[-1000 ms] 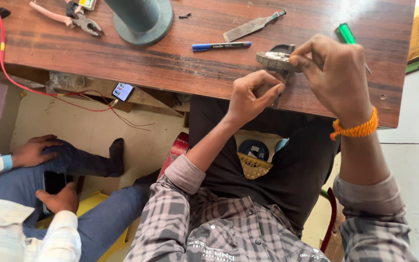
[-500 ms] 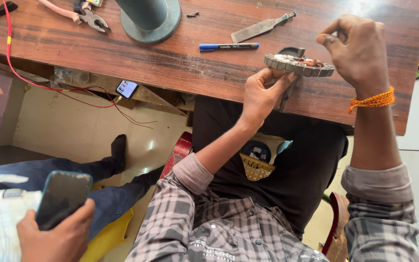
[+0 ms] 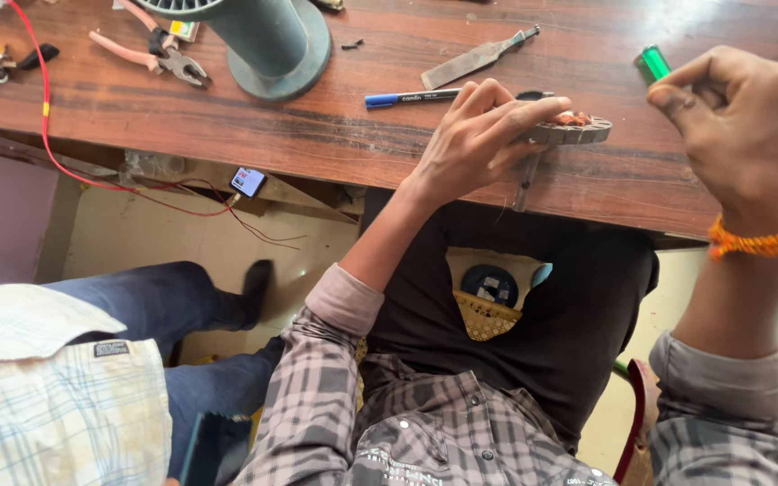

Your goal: The person sits at a workbench and works on a small circular motor component with copper windings, holding it against the bench edge while fitting and pressing parts into place by hand and turning a screwdriver on it. They occasionally reposition the component and pick at its slots throughout the episode.

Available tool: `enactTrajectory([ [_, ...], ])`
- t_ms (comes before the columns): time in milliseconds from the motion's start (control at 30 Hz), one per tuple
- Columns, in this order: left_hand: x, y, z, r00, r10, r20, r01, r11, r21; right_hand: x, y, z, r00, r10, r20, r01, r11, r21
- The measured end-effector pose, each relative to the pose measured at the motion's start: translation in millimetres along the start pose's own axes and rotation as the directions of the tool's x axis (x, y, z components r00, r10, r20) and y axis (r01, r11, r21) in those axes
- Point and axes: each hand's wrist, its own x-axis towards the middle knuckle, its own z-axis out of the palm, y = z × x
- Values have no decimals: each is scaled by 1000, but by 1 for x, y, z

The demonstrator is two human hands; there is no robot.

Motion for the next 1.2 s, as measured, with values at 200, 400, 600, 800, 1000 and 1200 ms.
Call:
enactTrajectory([
  [200, -4, -2, -1, 999, -51, 1, 51, 996, -74, -34, -17, 2, 986, -110, 123, 113, 993, -21],
  [400, -4, -6, -2, 996, -73, 43, 75, 995, -69, -63, -2, 54, 935, -267, 233, 317, 926, -208],
  [600, -9, -16, 11, 999, -41, 10, 41, 998, -45, -75, 29, 94, 930, -277, 241, 339, 902, -269],
  [800, -10, -20, 8, 997, -71, 32, 73, 995, -74, -78, 35, 96, 892, -388, 231, 432, 881, -190],
  [1000, -2, -11, -5, 976, -199, 93, 216, 940, -264, -77, 46, 88, 877, -422, 231, 452, 887, -97],
  [1200, 4, -8, -21, 967, -209, 148, 252, 884, -393, -66, 62, 97, 852, -404, 333, 451, 889, -74],
])
